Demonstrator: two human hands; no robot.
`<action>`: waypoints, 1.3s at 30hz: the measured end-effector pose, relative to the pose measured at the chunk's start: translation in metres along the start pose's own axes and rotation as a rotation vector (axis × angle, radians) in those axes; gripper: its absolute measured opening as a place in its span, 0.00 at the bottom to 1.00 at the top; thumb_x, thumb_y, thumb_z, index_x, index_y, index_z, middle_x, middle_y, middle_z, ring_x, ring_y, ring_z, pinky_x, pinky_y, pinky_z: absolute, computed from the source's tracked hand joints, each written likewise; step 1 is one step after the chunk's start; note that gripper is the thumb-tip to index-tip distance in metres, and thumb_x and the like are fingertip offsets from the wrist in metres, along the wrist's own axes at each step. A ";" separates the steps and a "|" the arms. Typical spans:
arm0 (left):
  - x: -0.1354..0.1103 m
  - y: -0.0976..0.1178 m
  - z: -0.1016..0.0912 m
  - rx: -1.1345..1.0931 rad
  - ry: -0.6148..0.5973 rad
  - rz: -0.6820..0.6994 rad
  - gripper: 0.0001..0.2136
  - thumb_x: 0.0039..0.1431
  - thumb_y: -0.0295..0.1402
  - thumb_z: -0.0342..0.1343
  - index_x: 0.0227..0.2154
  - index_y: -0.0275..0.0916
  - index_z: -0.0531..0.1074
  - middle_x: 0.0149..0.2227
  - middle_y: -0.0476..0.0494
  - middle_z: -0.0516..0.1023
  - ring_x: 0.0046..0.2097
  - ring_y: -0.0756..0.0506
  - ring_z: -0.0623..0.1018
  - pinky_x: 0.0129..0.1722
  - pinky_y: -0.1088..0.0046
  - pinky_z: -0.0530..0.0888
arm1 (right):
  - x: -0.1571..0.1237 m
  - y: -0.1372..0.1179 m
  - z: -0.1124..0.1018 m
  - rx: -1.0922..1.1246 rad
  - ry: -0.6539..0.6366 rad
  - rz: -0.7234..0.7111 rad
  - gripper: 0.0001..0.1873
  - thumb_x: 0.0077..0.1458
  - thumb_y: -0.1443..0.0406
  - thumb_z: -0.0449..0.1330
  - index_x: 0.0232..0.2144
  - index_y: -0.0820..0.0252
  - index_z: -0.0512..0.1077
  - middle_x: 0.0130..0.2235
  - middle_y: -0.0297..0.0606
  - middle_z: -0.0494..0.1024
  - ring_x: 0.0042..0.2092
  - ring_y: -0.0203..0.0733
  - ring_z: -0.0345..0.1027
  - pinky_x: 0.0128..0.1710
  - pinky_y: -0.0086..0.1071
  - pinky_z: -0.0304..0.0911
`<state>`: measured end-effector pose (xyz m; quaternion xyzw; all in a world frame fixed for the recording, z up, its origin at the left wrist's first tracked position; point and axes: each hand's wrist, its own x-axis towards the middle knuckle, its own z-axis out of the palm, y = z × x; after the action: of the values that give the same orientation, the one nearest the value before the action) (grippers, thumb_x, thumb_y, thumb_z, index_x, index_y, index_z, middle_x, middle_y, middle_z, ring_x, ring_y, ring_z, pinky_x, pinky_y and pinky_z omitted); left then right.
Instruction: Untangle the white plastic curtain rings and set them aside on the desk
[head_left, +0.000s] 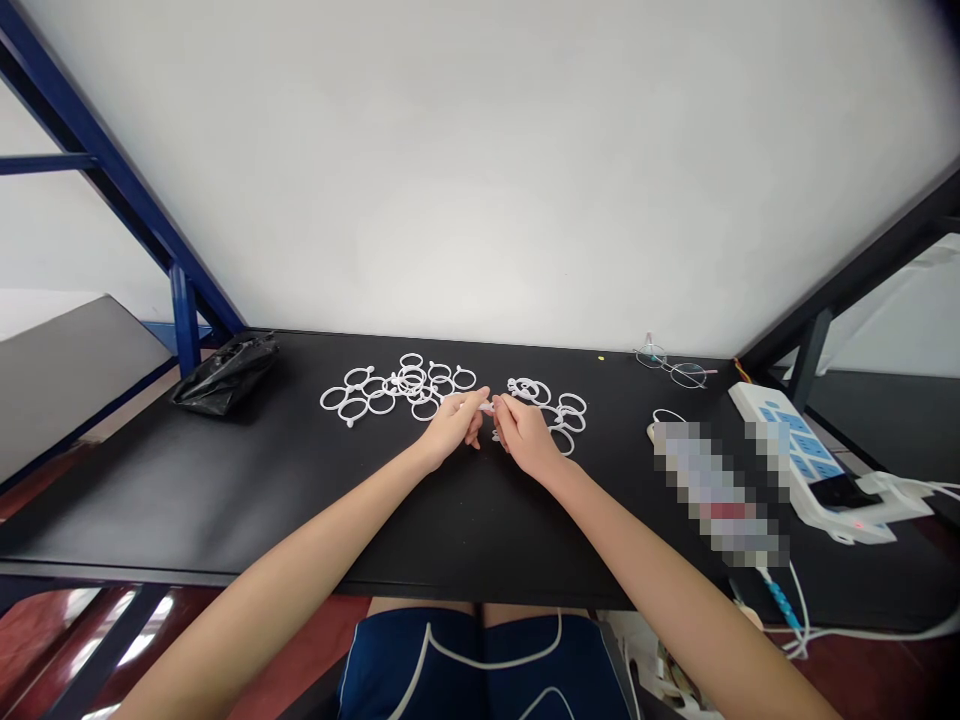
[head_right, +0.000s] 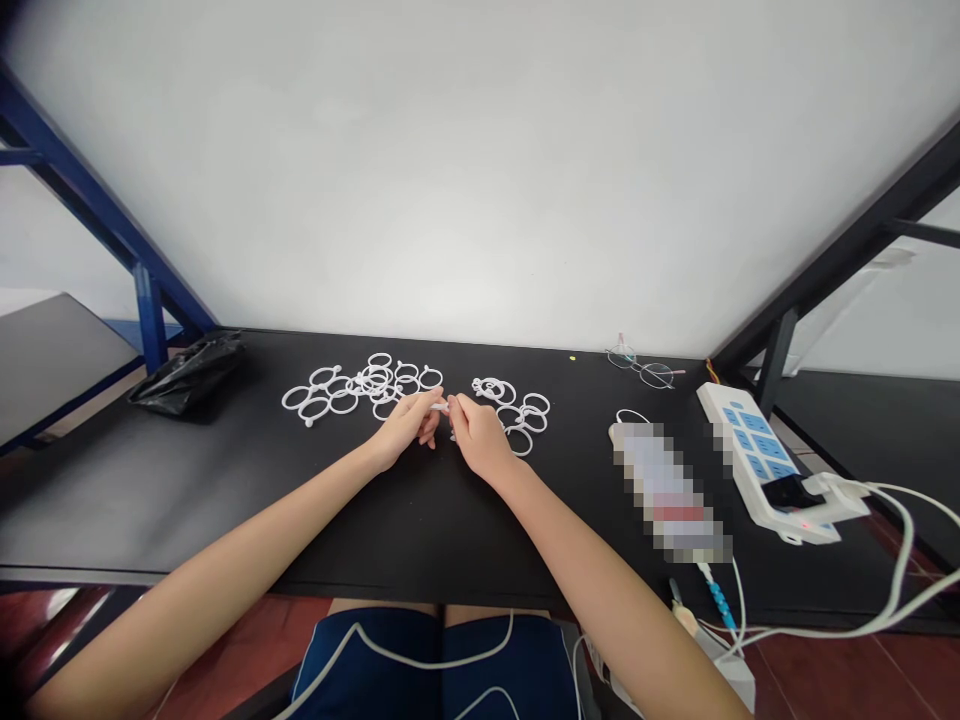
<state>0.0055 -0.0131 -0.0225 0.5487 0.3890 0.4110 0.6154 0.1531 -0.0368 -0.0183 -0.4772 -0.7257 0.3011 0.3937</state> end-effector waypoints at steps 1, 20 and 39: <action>0.000 0.000 0.000 0.005 0.000 0.002 0.21 0.60 0.48 0.50 0.18 0.38 0.64 0.13 0.56 0.56 0.15 0.55 0.59 0.20 0.75 0.72 | 0.000 0.000 0.000 -0.001 0.000 -0.002 0.22 0.68 0.55 0.42 0.22 0.55 0.57 0.16 0.27 0.62 0.19 0.34 0.59 0.25 0.30 0.56; 0.000 -0.001 -0.001 0.040 -0.002 0.016 0.22 0.60 0.49 0.49 0.18 0.38 0.62 0.13 0.56 0.57 0.15 0.55 0.59 0.16 0.77 0.66 | 0.001 0.001 -0.001 -0.019 -0.004 -0.005 0.23 0.67 0.53 0.41 0.23 0.55 0.58 0.15 0.27 0.63 0.19 0.36 0.60 0.26 0.31 0.58; 0.001 -0.003 -0.002 0.072 0.000 0.045 0.22 0.60 0.50 0.50 0.19 0.38 0.62 0.14 0.56 0.57 0.15 0.55 0.59 0.16 0.78 0.66 | 0.000 0.002 0.000 -0.017 0.001 0.004 0.23 0.67 0.53 0.42 0.23 0.55 0.58 0.16 0.27 0.63 0.19 0.35 0.61 0.26 0.31 0.58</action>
<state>0.0046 -0.0114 -0.0260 0.5790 0.3914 0.4104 0.5858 0.1541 -0.0359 -0.0198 -0.4820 -0.7272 0.2954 0.3892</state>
